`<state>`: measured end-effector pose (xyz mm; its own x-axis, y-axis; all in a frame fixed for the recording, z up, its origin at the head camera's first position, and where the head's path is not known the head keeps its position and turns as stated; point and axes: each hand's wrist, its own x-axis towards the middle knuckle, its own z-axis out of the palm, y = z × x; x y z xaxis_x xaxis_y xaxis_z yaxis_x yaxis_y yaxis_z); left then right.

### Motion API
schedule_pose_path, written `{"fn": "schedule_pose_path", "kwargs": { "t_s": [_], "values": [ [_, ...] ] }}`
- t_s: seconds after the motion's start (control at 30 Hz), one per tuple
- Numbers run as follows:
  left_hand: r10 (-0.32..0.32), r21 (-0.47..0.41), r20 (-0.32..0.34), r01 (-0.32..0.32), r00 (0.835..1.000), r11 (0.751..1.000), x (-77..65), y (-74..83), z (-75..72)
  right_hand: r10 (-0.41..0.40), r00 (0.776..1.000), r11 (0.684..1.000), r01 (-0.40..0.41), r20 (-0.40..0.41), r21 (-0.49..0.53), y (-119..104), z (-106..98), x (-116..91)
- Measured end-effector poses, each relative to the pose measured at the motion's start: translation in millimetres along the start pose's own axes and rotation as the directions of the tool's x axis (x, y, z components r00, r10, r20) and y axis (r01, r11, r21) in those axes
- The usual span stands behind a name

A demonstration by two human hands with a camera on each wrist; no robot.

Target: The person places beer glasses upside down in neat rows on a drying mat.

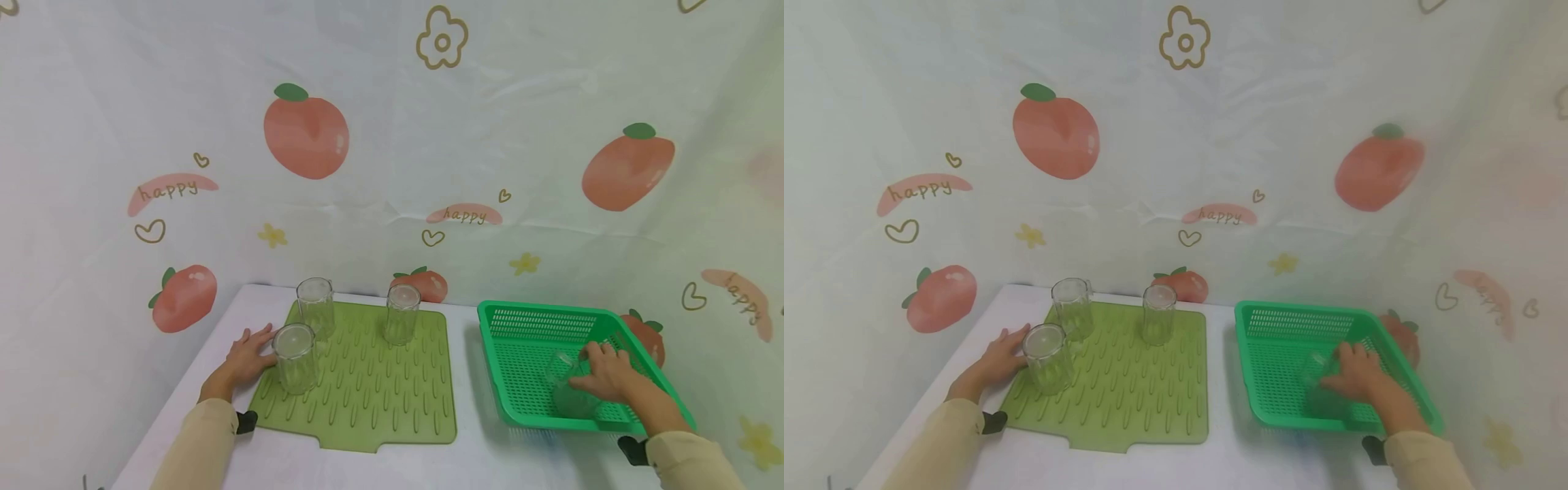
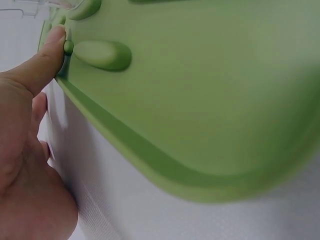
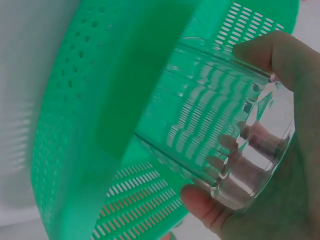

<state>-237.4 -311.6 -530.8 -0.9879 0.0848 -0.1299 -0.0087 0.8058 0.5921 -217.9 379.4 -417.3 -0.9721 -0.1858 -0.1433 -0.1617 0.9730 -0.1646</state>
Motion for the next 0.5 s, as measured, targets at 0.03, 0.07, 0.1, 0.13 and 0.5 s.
{"fn": "schedule_pose_path", "kwargs": {
  "t_s": [0.03,0.07,0.1,0.13,0.5],
  "values": [
    [0.002,0.001,-0.002,-0.002,1.000,1.000,0.2,-0.5,0.3,-0.011,1.000,1.000,0.011,-0.023,-0.003,-0.1,-0.5,-0.2],
    [0.006,0.009,-0.002,-0.006,1.000,1.000,0.4,-0.9,0.5,-0.017,0.999,1.000,0.017,-0.044,-0.003,-0.2,-1.2,-0.2],
    [0.009,0.011,-0.004,-0.009,1.000,1.000,0.5,-1.3,0.8,-0.021,0.998,1.000,0.021,-0.065,-0.002,-0.1,-1.7,-0.1],
    [0.010,0.013,-0.005,-0.010,1.000,1.000,0.7,-1.6,1.2,-0.028,0.996,1.000,0.028,-0.084,0.002,0.1,-2.6,0.0],
    [0.011,0.023,-0.008,-0.010,1.000,1.000,-0.3,-0.3,1.4,-0.062,0.981,0.997,0.069,-0.184,0.037,-7.4,-17.2,2.1]
  ]
}}
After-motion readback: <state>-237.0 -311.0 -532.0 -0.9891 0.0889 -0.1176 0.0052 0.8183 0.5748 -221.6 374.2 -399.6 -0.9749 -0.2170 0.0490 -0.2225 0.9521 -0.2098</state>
